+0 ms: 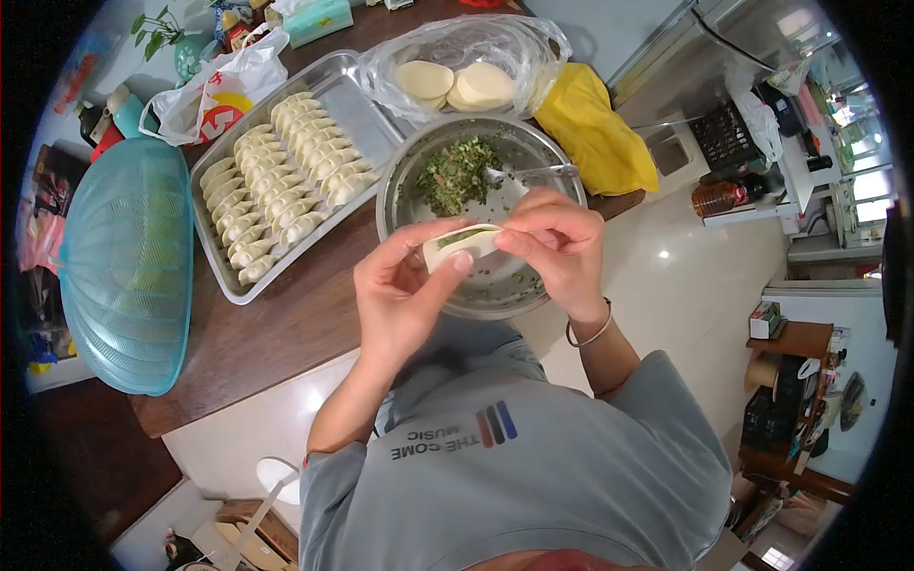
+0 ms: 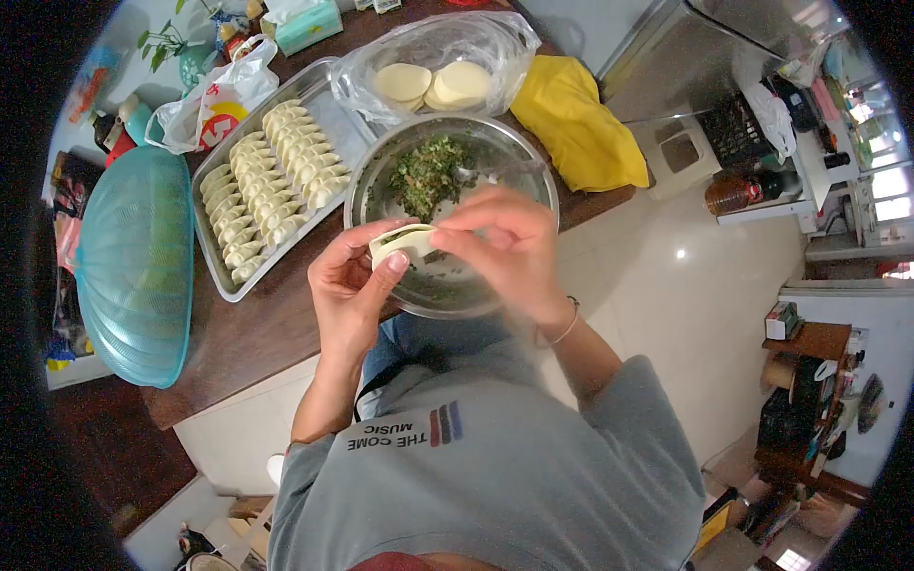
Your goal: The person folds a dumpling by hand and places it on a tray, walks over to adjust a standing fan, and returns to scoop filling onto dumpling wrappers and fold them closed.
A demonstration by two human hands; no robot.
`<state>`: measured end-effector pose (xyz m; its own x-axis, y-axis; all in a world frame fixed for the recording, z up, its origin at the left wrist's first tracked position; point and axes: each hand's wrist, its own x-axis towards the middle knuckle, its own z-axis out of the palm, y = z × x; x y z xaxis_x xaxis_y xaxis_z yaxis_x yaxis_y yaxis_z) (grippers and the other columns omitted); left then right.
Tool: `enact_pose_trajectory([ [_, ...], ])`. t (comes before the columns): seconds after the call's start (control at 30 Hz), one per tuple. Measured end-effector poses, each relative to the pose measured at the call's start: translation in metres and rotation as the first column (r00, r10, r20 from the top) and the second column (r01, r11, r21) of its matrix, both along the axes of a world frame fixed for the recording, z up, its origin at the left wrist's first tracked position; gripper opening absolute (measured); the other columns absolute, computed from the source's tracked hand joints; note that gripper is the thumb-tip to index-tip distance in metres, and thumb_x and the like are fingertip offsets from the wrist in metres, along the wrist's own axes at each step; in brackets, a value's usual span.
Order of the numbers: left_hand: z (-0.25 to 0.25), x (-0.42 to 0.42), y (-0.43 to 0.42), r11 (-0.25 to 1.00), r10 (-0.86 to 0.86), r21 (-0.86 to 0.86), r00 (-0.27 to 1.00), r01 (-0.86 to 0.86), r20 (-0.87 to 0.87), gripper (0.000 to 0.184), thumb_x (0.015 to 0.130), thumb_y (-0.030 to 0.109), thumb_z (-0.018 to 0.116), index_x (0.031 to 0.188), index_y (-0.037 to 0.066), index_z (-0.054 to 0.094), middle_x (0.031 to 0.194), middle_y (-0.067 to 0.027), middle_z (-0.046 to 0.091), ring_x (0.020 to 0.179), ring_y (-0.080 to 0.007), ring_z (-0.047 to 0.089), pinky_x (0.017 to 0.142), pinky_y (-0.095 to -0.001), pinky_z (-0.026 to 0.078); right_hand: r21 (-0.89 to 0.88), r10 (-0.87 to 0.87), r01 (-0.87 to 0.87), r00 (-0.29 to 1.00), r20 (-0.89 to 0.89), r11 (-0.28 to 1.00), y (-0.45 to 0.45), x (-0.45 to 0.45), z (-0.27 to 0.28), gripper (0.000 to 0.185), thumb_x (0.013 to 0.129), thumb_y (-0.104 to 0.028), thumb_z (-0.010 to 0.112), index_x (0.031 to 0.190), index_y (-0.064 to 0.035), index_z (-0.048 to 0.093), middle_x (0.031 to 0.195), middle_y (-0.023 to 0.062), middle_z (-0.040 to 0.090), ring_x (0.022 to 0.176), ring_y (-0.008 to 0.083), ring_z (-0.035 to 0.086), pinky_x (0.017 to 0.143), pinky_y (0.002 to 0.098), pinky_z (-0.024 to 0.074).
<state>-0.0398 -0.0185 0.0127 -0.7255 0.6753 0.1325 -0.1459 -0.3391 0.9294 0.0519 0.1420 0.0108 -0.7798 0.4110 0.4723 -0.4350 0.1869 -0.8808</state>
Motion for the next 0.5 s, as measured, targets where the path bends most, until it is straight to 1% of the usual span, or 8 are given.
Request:
enact_pose_trajectory([
  [0.07, 0.0010, -0.0013, -0.0010, 1.000, 0.004, 0.008, 1.000, -0.004, 0.019, 0.030, 0.082, -0.008, 0.066, 0.112, -0.004, 0.063, 0.111, -0.0136, 0.066, 0.101, -0.0161, 0.062, 0.089, -0.0284, 0.049, -0.166, 0.058, -0.039, 0.992, 0.110, 0.985, 0.0002, -0.0001, 0.0038, 0.039, 0.066, 0.009, 0.078, 0.103, 0.0001, 0.070, 0.100, 0.0095, 0.064, 0.083, 0.0127, 0.058, 0.071, 0.0238, 0.0460],
  [0.13, 0.0016, -0.0021, -0.0005, 1.000, 0.003, 0.013, 0.999, -0.003, 0.037, 0.029, 0.082, -0.008, 0.066, 0.111, -0.003, 0.063, 0.110, -0.0130, 0.066, 0.101, -0.0158, 0.062, 0.088, -0.0281, 0.049, -0.116, 0.079, -0.067, 0.992, 0.102, 0.991, 0.0051, 0.0007, 0.0041, 0.044, 0.064, 0.009, 0.079, 0.107, -0.0008, 0.070, 0.103, 0.0096, 0.063, 0.085, 0.0130, 0.058, 0.072, 0.0242, 0.0463],
  [0.17, 0.0015, -0.0025, 0.0005, 1.000, 0.006, 0.011, 1.000, -0.006, -0.025, 0.028, 0.083, -0.007, 0.066, 0.110, -0.003, 0.063, 0.110, -0.0124, 0.067, 0.100, -0.0150, 0.062, 0.086, -0.0269, 0.050, -0.067, 0.098, -0.092, 0.991, 0.093, 0.994, 0.0067, 0.0009, 0.0041, 0.049, 0.063, 0.008, 0.080, 0.110, -0.0017, 0.069, 0.107, 0.0096, 0.063, 0.087, 0.0133, 0.059, 0.073, 0.0247, 0.0467],
  [0.2, 0.0011, -0.0023, 0.0008, 1.000, 0.009, 0.008, 0.996, -0.009, -0.085, 0.027, 0.083, -0.007, 0.066, 0.110, -0.002, 0.064, 0.110, -0.0117, 0.067, 0.100, -0.0143, 0.062, 0.084, -0.0257, 0.051, -0.066, 0.099, -0.093, 0.990, 0.096, 0.993, 0.0056, 0.0005, 0.0053, 0.049, 0.063, 0.008, 0.080, 0.110, -0.0017, 0.069, 0.107, 0.0096, 0.063, 0.087, 0.0133, 0.059, 0.073, 0.0247, 0.0467],
  [0.3, -0.0017, -0.0009, -0.0006, 0.999, -0.003, -0.050, 0.994, -0.002, -0.111, 0.028, 0.083, -0.006, 0.066, 0.110, 0.000, 0.064, 0.110, -0.0108, 0.067, 0.101, -0.0129, 0.061, 0.080, -0.0239, 0.052, -0.019, 0.061, -0.059, 0.992, 0.109, 0.998, 0.0016, -0.0006, 0.0070, 0.044, 0.063, 0.008, 0.080, 0.105, -0.0029, 0.071, 0.102, 0.0086, 0.065, 0.084, 0.0126, 0.059, 0.069, 0.0239, 0.0459],
  [0.37, 0.0001, 0.0007, -0.0007, 0.999, -0.003, -0.053, 0.995, -0.002, -0.098, 0.028, 0.083, -0.006, 0.067, 0.110, 0.000, 0.064, 0.109, -0.0103, 0.067, 0.100, -0.0125, 0.061, 0.078, -0.0233, 0.053, 0.074, 0.021, -0.029, 0.994, 0.108, 0.997, 0.0016, -0.0017, 0.0048, 0.036, 0.064, 0.006, 0.080, 0.098, -0.0041, 0.073, 0.093, 0.0071, 0.067, 0.079, 0.0125, 0.060, 0.064, 0.0229, 0.0443],
  [0.4, 0.0015, 0.0008, -0.0007, 0.999, -0.004, -0.054, 0.996, -0.001, -0.089, 0.028, 0.082, -0.006, 0.067, 0.110, 0.000, 0.064, 0.109, -0.0099, 0.067, 0.100, -0.0121, 0.061, 0.076, -0.0227, 0.054, 0.074, 0.023, -0.032, 0.994, 0.110, 0.997, 0.0011, -0.0022, 0.0052, 0.036, 0.064, 0.006, 0.080, 0.098, -0.0041, 0.073, 0.093, 0.0071, 0.067, 0.079, 0.0125, 0.060, 0.064, 0.0229, 0.0443],
  [0.5, 0.0040, -0.0004, -0.0013, 0.998, -0.026, -0.067, 0.996, 0.020, -0.089, 0.028, 0.082, -0.005, 0.068, 0.109, 0.000, 0.064, 0.107, -0.0089, 0.067, 0.097, -0.0121, 0.062, 0.076, -0.0233, 0.054, 0.152, -0.045, 0.030, 0.994, 0.096, 0.988, -0.0003, -0.0028, 0.0086, 0.027, 0.066, 0.004, 0.080, 0.091, -0.0042, 0.074, 0.084, 0.0062, 0.068, 0.074, 0.0131, 0.060, 0.060, 0.0224, 0.0427],
])
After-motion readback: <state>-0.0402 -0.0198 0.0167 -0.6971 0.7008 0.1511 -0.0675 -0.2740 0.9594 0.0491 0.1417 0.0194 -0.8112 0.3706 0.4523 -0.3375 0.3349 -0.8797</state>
